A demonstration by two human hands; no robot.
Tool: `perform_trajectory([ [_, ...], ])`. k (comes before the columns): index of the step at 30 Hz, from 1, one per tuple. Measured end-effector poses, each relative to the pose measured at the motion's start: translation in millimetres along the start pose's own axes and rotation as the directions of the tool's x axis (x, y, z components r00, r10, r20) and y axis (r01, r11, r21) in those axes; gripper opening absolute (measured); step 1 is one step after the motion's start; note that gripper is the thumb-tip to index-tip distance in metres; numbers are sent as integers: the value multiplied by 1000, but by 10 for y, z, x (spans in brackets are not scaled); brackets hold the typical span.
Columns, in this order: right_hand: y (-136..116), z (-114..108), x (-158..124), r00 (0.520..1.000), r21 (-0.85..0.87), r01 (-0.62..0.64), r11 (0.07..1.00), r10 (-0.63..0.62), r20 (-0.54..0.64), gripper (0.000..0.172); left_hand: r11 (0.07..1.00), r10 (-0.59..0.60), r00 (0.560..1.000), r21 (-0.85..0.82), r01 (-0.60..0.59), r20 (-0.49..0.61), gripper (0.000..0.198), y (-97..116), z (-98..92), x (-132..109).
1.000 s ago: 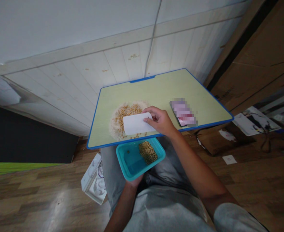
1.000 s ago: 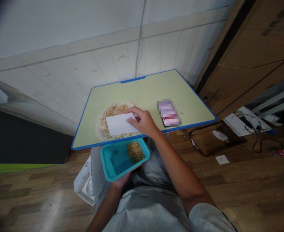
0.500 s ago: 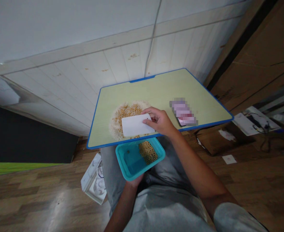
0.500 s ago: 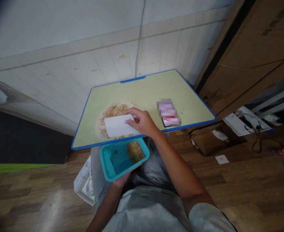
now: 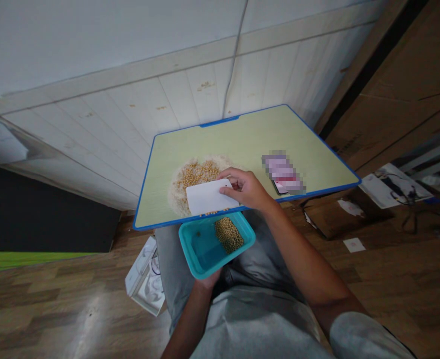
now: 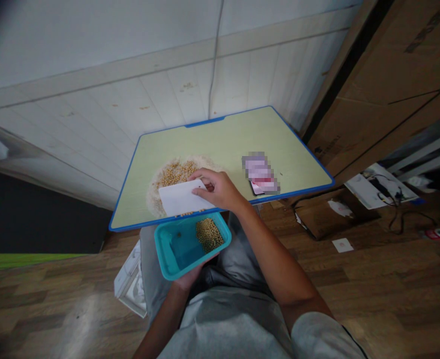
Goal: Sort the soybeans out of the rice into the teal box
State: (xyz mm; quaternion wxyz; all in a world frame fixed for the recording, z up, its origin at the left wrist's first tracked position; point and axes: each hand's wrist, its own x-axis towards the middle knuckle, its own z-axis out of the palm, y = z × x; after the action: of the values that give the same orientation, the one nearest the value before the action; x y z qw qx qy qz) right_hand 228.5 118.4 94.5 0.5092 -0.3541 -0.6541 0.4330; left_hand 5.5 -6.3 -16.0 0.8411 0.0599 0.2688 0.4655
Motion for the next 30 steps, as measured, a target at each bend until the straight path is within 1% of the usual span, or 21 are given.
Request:
perform_trajectory([
  [2, -13, 2, -1, 1000, 7, 11, 1000, -11, -9, 30, 1000, -6, 998, 3, 7, -64, 59, 2, 5, -7],
  [4, -19, 4, -2, 997, -21, 11, 1000, -13, -82, 29, 1000, -3, 995, 1, 3, -97, 61, -1, 4, -18],
  [6, -14, 3, -3, 982, -62, 1, 998, -13, -187, 28, 1000, -8, 997, -5, 8, -71, 62, -10, -10, -25],
  [8, -5, 1, -2, 968, -75, -10, 997, -9, -249, 27, 1000, -3, 999, -6, 3, -36, 64, -23, -37, -23],
  [10, 2, 0, 0, 969, -75, -12, 997, -6, -245, 27, 1000, 13, 999, -3, -13, -35, 63, -35, -68, -9],
  [13, 3, 1, 3, 980, -104, -6, 995, -15, -199, 26, 1000, 15, 997, -3, -15, -69, 59, -40, -97, 18],
  [17, -6, 6, 3, 986, -133, 33, 991, -54, -161, 26, 1000, -10, 998, -9, 10, -59, 63, -25, -70, 14],
  [19, -5, 10, 0, 984, -139, 48, 989, -70, -163, 25, 1000, -15, 999, 5, 15, -52, 64, -20, -49, 1],
  [21, 11, 12, -1, 974, -147, 41, 988, -73, -216, 24, 1000, -2, 998, 23, 3, -56, 64, -23, -39, -7],
  [22, 25, 11, 0, 959, -144, 35, 989, -74, -273, 24, 1000, 4, 998, 31, -3, -58, 64, -26, -40, -8],
  [23, 45, 9, 2, 934, -137, 30, 990, -76, -350, 23, 999, 11, 998, 39, -9, -62, 65, -30, -44, -6],
  [25, 91, -2, 10, 855, -115, 28, 993, -84, -512, 23, 998, 28, 997, 50, -25, -67, 67, -38, -65, 2],
  [26, 113, -8, 16, 815, -107, 31, 994, -87, -573, 22, 998, 37, 997, 52, -34, -68, 69, -43, -83, 9],
  [27, 132, -14, 21, 785, -108, 31, 994, -91, -613, 21, 998, 42, 997, 49, -39, -67, 69, -47, -107, 16],
  [28, 144, -19, 26, 766, -119, 30, 992, -99, -636, 20, 998, 41, 997, 43, -38, -62, 67, -51, -135, 24],
  [30, 149, -24, 34, 744, -165, 30, 986, -132, -656, 18, 1000, 5, 999, 24, -4, -35, 62, -56, -188, 37],
])
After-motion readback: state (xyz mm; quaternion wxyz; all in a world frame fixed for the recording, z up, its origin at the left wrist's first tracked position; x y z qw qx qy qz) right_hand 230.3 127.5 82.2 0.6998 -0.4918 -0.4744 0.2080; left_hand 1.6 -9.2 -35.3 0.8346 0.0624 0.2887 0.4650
